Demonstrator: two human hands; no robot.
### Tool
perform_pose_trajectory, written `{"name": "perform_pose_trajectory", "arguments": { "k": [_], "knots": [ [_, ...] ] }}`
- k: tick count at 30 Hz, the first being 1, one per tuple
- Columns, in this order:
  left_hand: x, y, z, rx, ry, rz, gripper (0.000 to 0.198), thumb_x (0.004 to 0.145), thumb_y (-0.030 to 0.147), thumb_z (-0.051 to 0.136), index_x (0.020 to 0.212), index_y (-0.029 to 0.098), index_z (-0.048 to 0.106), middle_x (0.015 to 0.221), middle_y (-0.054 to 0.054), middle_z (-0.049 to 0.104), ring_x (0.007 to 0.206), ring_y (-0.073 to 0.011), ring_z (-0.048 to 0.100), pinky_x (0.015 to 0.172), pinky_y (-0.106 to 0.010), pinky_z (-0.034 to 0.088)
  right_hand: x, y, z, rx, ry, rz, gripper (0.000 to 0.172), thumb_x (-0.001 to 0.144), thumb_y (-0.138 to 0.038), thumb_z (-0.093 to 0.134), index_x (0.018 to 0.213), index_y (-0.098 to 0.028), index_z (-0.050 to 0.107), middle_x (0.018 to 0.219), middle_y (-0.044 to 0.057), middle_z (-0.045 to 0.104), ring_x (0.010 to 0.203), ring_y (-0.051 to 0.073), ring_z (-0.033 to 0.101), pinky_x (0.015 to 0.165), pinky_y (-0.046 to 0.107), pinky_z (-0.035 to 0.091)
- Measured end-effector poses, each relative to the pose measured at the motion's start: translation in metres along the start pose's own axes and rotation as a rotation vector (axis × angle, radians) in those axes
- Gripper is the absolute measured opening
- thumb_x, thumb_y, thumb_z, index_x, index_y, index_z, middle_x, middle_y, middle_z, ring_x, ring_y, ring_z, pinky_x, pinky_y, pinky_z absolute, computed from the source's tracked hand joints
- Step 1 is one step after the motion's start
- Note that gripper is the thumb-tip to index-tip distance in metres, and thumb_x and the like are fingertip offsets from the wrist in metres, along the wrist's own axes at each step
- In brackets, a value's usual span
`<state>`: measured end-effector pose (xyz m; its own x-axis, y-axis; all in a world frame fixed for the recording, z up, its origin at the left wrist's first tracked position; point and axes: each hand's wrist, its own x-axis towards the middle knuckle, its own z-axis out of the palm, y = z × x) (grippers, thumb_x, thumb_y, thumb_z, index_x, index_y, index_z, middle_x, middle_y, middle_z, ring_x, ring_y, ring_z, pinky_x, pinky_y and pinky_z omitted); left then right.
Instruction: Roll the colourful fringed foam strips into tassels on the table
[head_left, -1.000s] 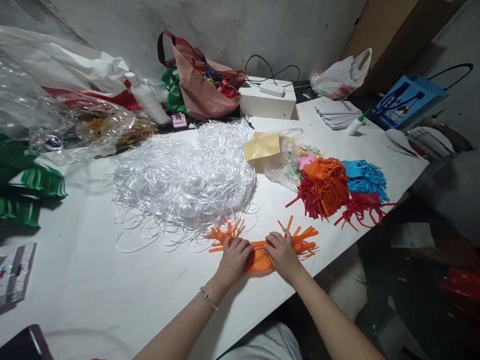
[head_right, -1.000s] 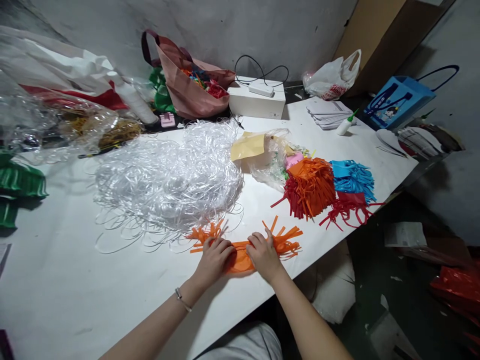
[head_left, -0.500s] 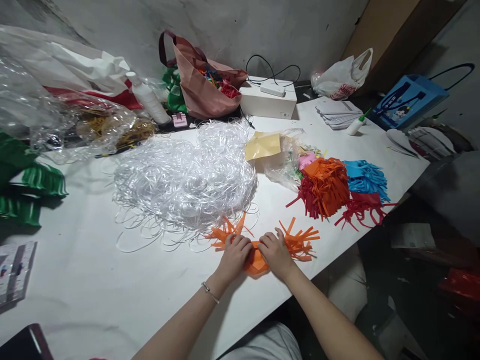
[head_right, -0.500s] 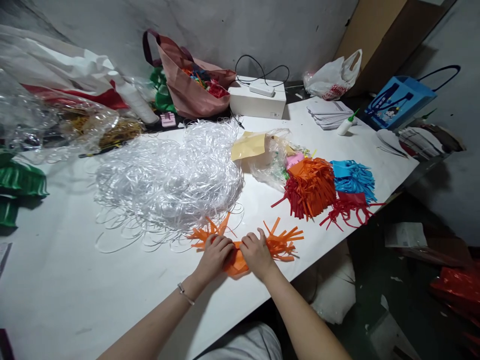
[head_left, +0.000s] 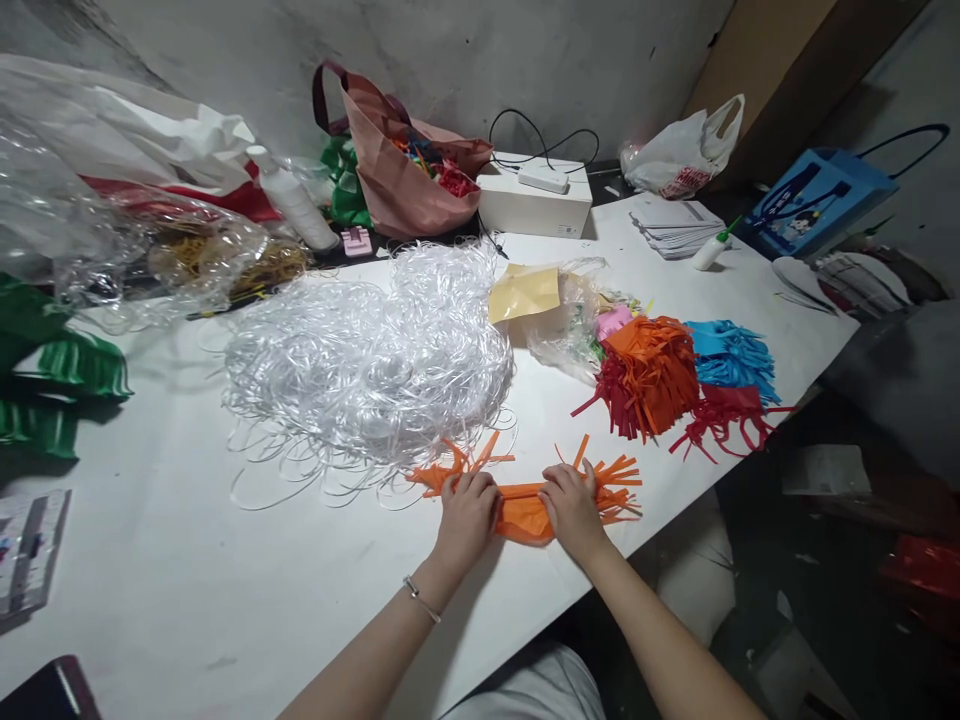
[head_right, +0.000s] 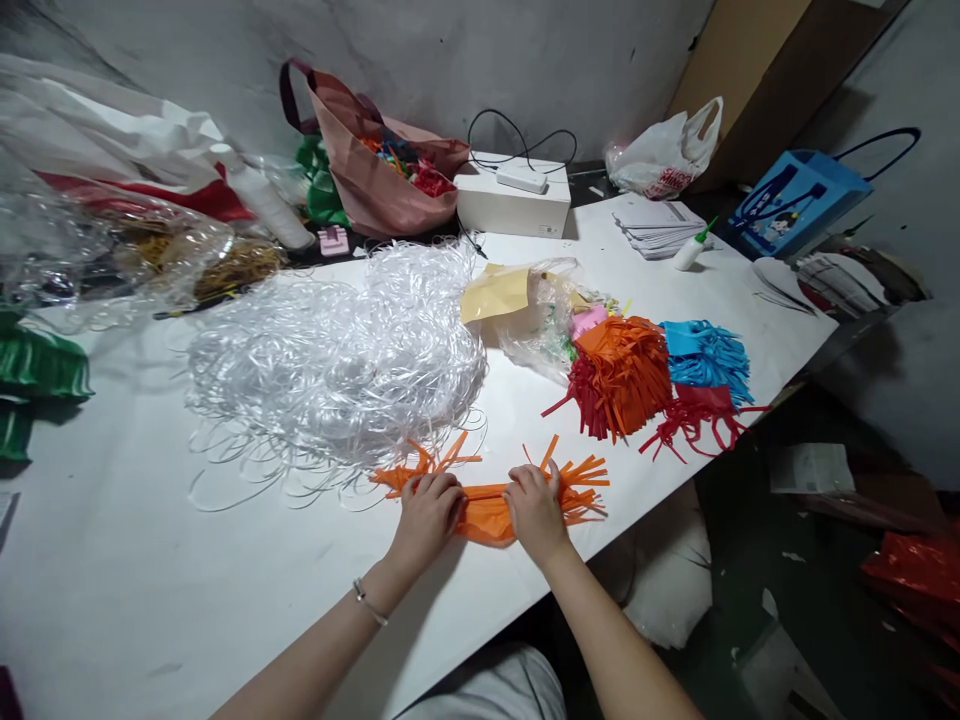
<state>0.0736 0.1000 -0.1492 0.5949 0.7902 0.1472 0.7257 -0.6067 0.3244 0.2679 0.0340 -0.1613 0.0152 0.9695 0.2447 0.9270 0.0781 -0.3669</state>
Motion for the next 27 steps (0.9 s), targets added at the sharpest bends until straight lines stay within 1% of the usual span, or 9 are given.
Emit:
{"name": "perform_pose_trajectory", "arguments": {
  "k": [4,7,9,11,15,18,22,24,27],
  "knots": [
    [0.01,0.01,-0.002,0.063,-0.003,-0.092,0.015,0.085,0.014,0.053,0.075,0.018,0.064,0.088,-0.009,0.064,0.084,-0.0268,0.055,0.079,-0.049,0.038,0.006,-0.008,0.005,-0.018,0.071,0.128,0.017,0.09,-0.014,0.054,0.075,-0.021,0.061,0.102,0.009,0.066,0.104,0.027,0.056,0.109,0.065,0.017],
    [0.015,0.012,-0.002,0.086,-0.009,-0.092,0.017,0.084,0.011,0.053,0.075,0.019,0.064,0.088,-0.009,0.064,0.083,-0.0263,0.055,0.082,-0.052,0.038,0.009,-0.012,0.005,-0.094,0.048,0.144,0.015,0.087,-0.01,0.056,0.078,-0.021,0.062,0.103,0.008,0.066,0.104,0.027,0.056,0.109,0.065,0.019],
    [0.014,0.011,-0.004,0.079,-0.026,-0.033,0.019,0.084,0.007,0.054,0.076,0.02,0.065,0.09,-0.006,0.065,0.088,-0.0256,0.056,0.091,-0.055,0.036,0.01,-0.015,0.004,-0.14,0.02,0.102,0.016,0.087,-0.007,0.056,0.082,-0.021,0.062,0.103,0.007,0.065,0.105,0.026,0.056,0.11,0.064,0.018],
    [0.011,0.008,-0.005,0.073,-0.053,0.061,0.02,0.083,0.005,0.056,0.079,0.022,0.066,0.09,-0.004,0.066,0.094,-0.0253,0.056,0.101,-0.057,0.03,0.009,-0.016,0.003,-0.15,-0.01,0.022,0.02,0.088,-0.005,0.055,0.081,-0.023,0.062,0.101,0.004,0.065,0.103,0.023,0.056,0.113,0.062,0.015],
    [0.004,0.002,-0.004,0.087,-0.084,0.213,0.018,0.083,0.006,0.06,0.085,0.022,0.067,0.089,-0.004,0.065,0.097,-0.0267,0.055,0.106,-0.061,0.024,0.007,-0.016,0.001,-0.128,-0.067,-0.132,0.022,0.087,-0.005,0.054,0.076,-0.023,0.059,0.092,0.001,0.064,0.1,0.02,0.054,0.117,0.057,0.011],
    [0.008,-0.003,0.001,0.032,-0.082,0.244,0.016,0.084,0.007,0.059,0.084,0.021,0.066,0.087,-0.004,0.064,0.094,-0.0253,0.055,0.105,-0.058,0.027,0.009,-0.016,0.0,-0.144,-0.105,-0.192,0.017,0.083,-0.006,0.056,0.079,-0.022,0.06,0.093,0.003,0.063,0.102,0.022,0.052,0.117,0.058,0.01],
    [0.02,-0.01,0.003,-0.028,-0.063,0.204,0.016,0.087,0.011,0.057,0.076,0.019,0.065,0.082,-0.004,0.065,0.086,-0.0227,0.055,0.093,-0.052,0.038,0.018,-0.018,0.002,-0.222,-0.153,-0.228,0.012,0.085,-0.01,0.057,0.081,-0.021,0.061,0.088,0.003,0.063,0.097,0.023,0.052,0.114,0.058,0.012],
    [0.021,-0.01,0.001,-0.054,-0.054,0.21,0.015,0.089,0.013,0.055,0.081,0.018,0.066,0.091,-0.006,0.067,0.089,-0.0234,0.056,0.091,-0.051,0.039,0.022,-0.018,0.006,-0.217,-0.174,-0.241,0.014,0.085,-0.009,0.056,0.081,-0.021,0.061,0.084,0.003,0.062,0.093,0.022,0.051,0.113,0.055,0.015],
    [0.013,-0.003,0.0,-0.103,-0.078,0.325,0.016,0.093,0.015,0.052,0.093,0.019,0.067,0.104,-0.008,0.068,0.1,-0.0229,0.057,0.095,-0.046,0.042,0.027,-0.014,0.009,-0.13,-0.164,-0.223,0.017,0.085,-0.007,0.056,0.078,-0.021,0.061,0.079,0.002,0.063,0.088,0.021,0.052,0.111,0.047,0.019]
  ]
}}
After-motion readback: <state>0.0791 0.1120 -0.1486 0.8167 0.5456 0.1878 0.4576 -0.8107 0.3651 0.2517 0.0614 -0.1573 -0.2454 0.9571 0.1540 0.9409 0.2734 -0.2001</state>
